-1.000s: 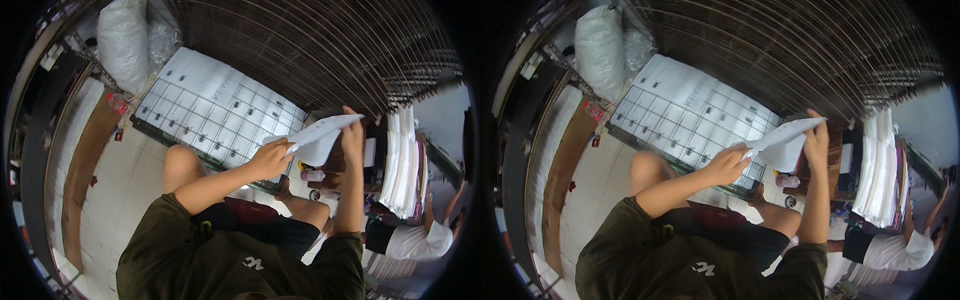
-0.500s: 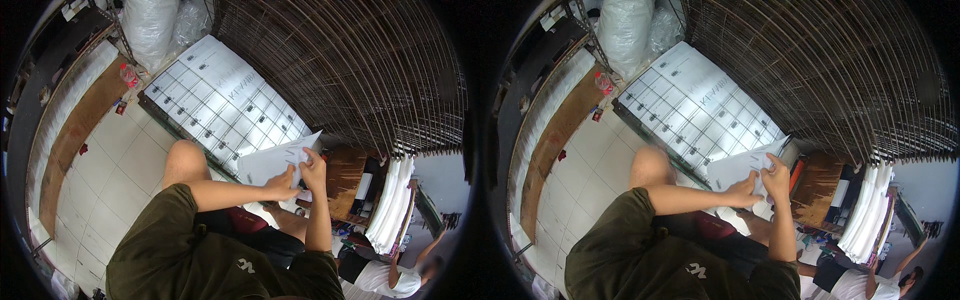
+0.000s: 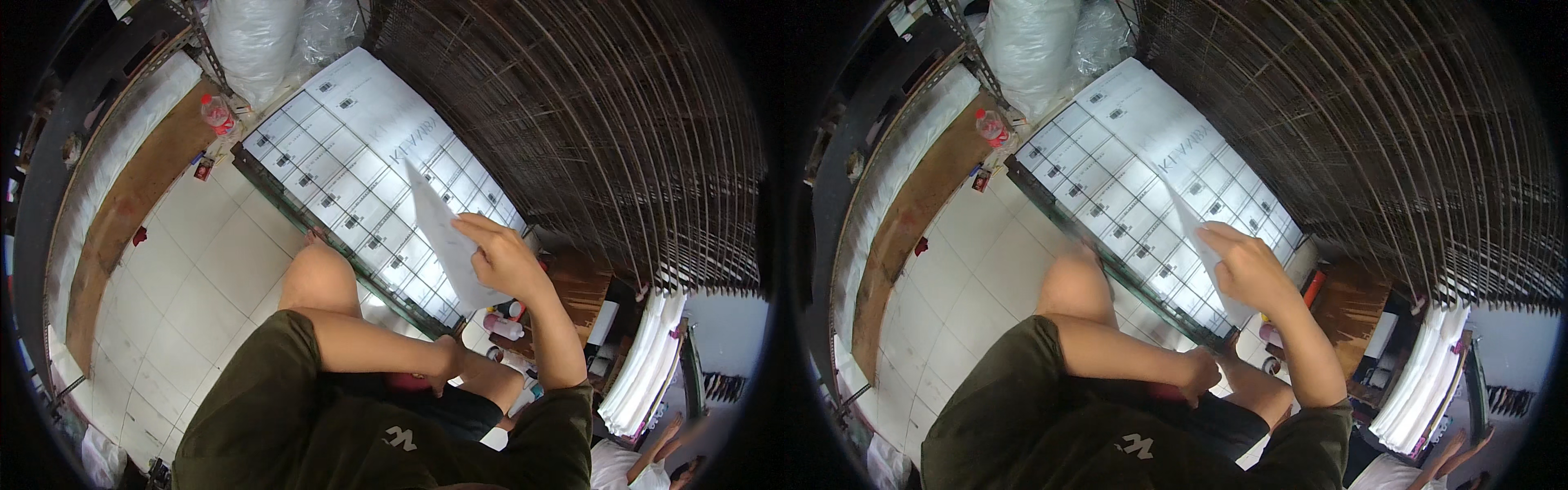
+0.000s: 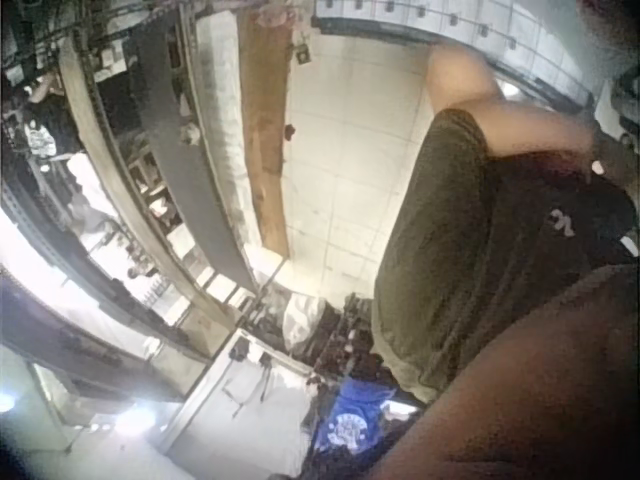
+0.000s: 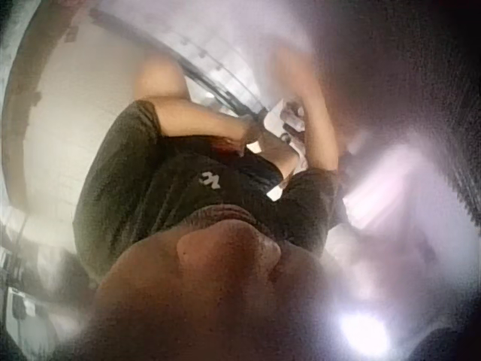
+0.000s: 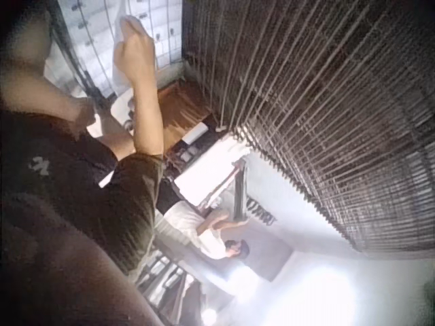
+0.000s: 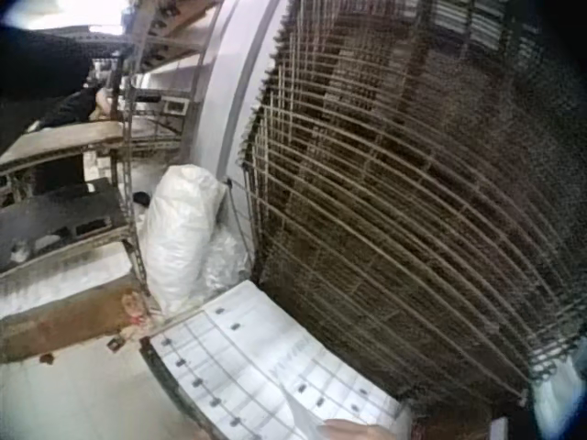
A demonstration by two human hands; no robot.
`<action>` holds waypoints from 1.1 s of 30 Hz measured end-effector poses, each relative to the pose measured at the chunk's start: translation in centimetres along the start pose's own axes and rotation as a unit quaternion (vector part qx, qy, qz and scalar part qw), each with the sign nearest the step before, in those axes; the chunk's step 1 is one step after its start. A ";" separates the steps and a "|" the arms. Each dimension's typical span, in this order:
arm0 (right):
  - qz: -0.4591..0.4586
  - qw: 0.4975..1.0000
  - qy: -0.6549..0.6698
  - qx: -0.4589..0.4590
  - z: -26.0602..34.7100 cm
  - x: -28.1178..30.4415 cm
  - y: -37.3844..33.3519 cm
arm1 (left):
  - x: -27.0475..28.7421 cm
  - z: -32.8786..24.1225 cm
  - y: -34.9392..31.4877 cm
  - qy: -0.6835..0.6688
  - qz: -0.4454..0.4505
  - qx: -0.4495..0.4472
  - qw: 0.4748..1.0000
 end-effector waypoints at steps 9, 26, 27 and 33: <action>-0.172 0.930 0.299 -0.128 -11.2 -3.1 9.7 | 0.7 1.9 1.6 0.018 -0.002 0.031 0.999; -0.436 0.643 0.492 -0.392 -45.5 -29.5 10.6 | -0.2 7.3 2.3 0.091 -0.124 0.187 0.970; -0.431 0.649 0.485 -0.396 -46.4 -30.0 11.0 | -0.4 7.3 2.5 0.098 -0.126 0.189 0.969; -0.416 0.681 0.466 -0.382 -48.0 -30.7 12.0 | -2.0 7.4 3.3 0.094 -0.147 0.195 0.965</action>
Point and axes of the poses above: each hand's wrist, its own y-axis towards the middle knuckle, its own x-axis out of the back of the hand, z = x × y, the point moved 6 cm from there along y, towards the middle knuckle, and after that the axes turned 9 degrees about -z, right-handed, at the moved point
